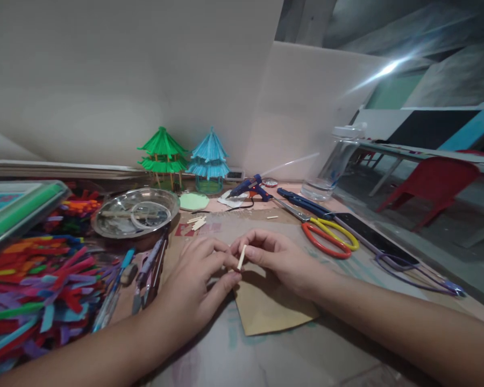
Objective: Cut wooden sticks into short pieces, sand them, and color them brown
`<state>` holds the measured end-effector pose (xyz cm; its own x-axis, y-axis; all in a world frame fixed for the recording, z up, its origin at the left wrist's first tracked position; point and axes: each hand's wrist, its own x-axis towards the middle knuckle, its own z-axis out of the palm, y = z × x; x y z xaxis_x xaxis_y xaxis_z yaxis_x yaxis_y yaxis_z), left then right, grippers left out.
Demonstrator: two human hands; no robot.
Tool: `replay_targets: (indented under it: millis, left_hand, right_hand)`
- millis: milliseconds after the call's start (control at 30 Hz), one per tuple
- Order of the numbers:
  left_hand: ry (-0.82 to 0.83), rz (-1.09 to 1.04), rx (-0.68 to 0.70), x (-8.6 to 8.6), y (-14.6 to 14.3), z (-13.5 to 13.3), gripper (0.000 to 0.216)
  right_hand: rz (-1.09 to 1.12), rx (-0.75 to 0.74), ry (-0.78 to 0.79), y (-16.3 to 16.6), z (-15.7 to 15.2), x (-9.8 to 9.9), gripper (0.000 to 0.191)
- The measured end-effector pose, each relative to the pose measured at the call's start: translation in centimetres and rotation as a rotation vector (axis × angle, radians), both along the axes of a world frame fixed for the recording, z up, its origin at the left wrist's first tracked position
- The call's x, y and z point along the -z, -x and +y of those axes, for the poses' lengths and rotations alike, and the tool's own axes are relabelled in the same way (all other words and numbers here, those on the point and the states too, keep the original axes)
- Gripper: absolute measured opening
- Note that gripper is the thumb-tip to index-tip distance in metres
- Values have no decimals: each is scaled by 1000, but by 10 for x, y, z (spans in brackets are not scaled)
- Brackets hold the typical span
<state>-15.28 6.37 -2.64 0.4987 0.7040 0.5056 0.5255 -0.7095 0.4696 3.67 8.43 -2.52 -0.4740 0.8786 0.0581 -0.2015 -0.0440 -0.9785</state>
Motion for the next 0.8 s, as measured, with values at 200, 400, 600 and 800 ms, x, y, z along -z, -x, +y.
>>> replay_targets:
  millis: [200,400,600,800]
  left_hand:
    - [-15,2,-6,0,1,-1,18]
    - [-36,37,9,-3,-1,-1,22]
    - [-40,66,5,-2,-1,0,24]
    - [-21,78,19,-2,-1,1,26]
  right_hand:
    - [-88,4,-150,-1,3,-2,37]
    - [-240,101,-445,-1,-6,-5,12]
    - [-336,121,-719,-2,-9,-7,7]
    - [-334,115,-744,-1,-9,-7,7]
